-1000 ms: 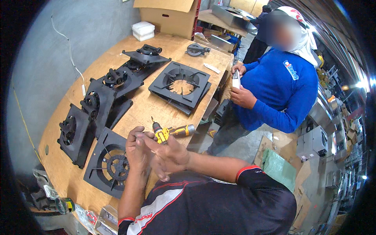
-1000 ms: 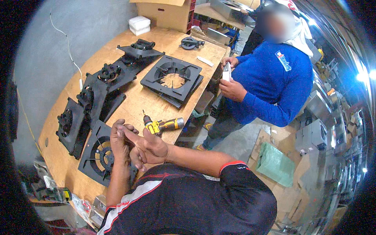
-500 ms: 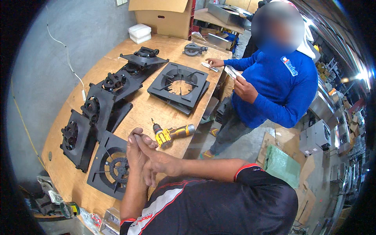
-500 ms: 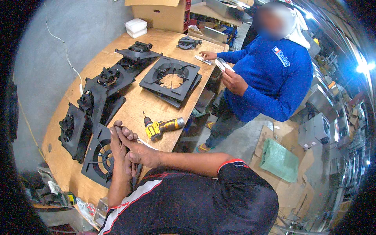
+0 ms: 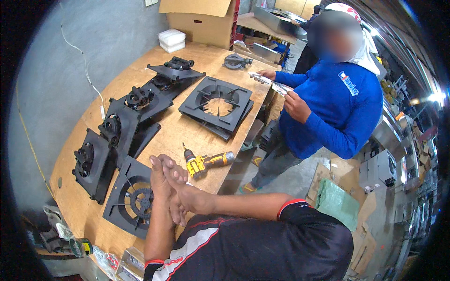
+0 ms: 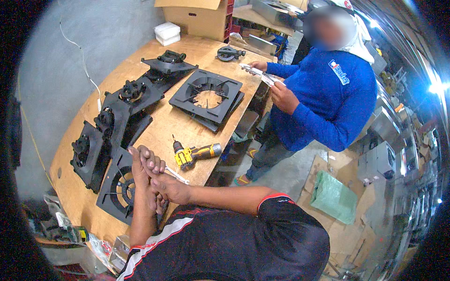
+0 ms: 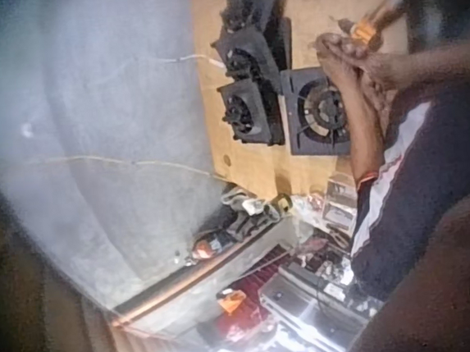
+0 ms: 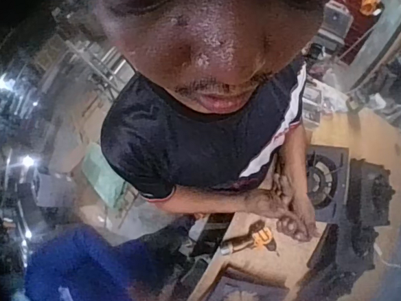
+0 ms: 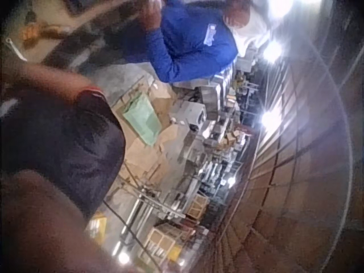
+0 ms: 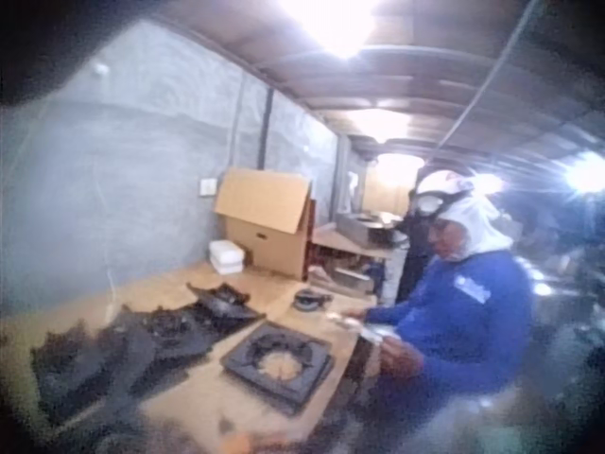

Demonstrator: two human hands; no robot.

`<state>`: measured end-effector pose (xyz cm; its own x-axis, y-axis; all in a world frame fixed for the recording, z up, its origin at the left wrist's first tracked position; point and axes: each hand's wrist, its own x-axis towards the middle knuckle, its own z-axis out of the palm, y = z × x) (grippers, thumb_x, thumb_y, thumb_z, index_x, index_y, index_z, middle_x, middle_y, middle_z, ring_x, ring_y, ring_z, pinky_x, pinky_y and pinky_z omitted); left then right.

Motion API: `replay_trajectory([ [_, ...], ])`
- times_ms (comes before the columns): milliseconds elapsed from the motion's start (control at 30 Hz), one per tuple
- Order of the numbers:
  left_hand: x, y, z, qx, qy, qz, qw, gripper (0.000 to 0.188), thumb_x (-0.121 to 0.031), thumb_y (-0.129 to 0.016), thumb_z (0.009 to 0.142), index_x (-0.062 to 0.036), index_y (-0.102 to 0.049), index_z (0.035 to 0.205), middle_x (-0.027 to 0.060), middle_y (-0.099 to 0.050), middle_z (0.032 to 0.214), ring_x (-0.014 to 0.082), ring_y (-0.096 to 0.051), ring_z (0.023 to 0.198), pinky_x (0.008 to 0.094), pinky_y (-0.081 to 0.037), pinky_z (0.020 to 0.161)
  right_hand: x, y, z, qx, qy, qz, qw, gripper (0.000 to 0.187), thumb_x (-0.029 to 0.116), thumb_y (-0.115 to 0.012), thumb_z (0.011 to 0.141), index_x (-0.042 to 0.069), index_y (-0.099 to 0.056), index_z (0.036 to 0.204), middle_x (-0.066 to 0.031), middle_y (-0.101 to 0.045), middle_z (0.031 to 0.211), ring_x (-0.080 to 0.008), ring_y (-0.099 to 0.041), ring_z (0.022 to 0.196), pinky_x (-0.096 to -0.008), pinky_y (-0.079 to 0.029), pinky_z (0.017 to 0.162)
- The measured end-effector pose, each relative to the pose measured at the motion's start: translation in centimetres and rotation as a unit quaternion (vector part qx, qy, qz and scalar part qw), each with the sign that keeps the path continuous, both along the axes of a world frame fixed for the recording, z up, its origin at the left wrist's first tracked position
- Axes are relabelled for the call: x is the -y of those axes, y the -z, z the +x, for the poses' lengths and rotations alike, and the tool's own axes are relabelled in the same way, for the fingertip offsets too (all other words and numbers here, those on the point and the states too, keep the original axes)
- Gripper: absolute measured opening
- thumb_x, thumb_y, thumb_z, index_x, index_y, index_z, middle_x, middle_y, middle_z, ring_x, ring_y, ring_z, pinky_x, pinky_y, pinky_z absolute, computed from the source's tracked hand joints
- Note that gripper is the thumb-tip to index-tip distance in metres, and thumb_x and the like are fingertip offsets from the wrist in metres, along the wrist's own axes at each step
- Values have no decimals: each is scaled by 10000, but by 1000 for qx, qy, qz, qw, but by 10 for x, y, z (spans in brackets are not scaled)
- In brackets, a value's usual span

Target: The person assembles gas stove burner units on a workbench. They place burner heads onto burner bases, insert screws, and use a cordless drill to fasten them. The person repeats this process for multiple units.

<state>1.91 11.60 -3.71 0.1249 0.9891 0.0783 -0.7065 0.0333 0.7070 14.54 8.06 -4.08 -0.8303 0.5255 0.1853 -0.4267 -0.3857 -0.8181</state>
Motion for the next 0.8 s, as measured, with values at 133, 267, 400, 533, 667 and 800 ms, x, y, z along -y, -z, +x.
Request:
replay_trajectory([
  [133,1,13,7,62,-20,-67,996,488,-578,-529,918,-111,-525,1059,51,-561,695,194,-558,548,363,-473,538,5,4,2,-28,44,8,999,810,606,-314,981,240,156,1529,-129,-639,828,-212,-635,624,-299,-536,566],
  [267,19,16,11,98,12,-21,995,422,-438,-571,948,-227,-448,1292,-9,-559,882,123,-568,696,339,-533,659,8,-11,4,-49,35,-79,995,814,643,-315,959,251,91,1545,-162,-643,905,-218,-639,642,-308,-543,570],
  [400,29,22,15,232,51,30,971,383,-355,-582,958,-192,-460,1282,35,-559,915,194,-582,792,413,-565,739,6,-11,6,-139,-46,-131,981,839,699,-307,921,281,59,1549,-157,-610,1140,-219,-646,686,-318,-547,577],
  [533,20,14,13,113,42,40,992,405,-410,-653,902,-91,-508,1105,46,-554,812,195,-552,734,326,-490,648,2,-1,9,-212,-101,-123,964,852,737,-313,890,326,47,1544,-84,-577,1263,-224,-652,702,-329,-554,569],
  [667,16,14,6,41,-16,33,998,438,-525,-508,951,-89,-536,925,37,-506,674,170,-523,593,324,-479,556,8,-9,11,-140,-69,-136,978,841,749,-323,879,366,34,1537,-134,-657,1040,-243,-671,677,-338,-566,566],
  [800,4,1,4,91,96,79,988,537,-593,-390,973,-107,-477,761,41,-457,586,171,-476,526,309,-454,532,8,12,7,-139,-110,-134,975,873,751,-330,879,353,99,1527,-162,-662,831,-230,-668,633,-332,-570,589],
])
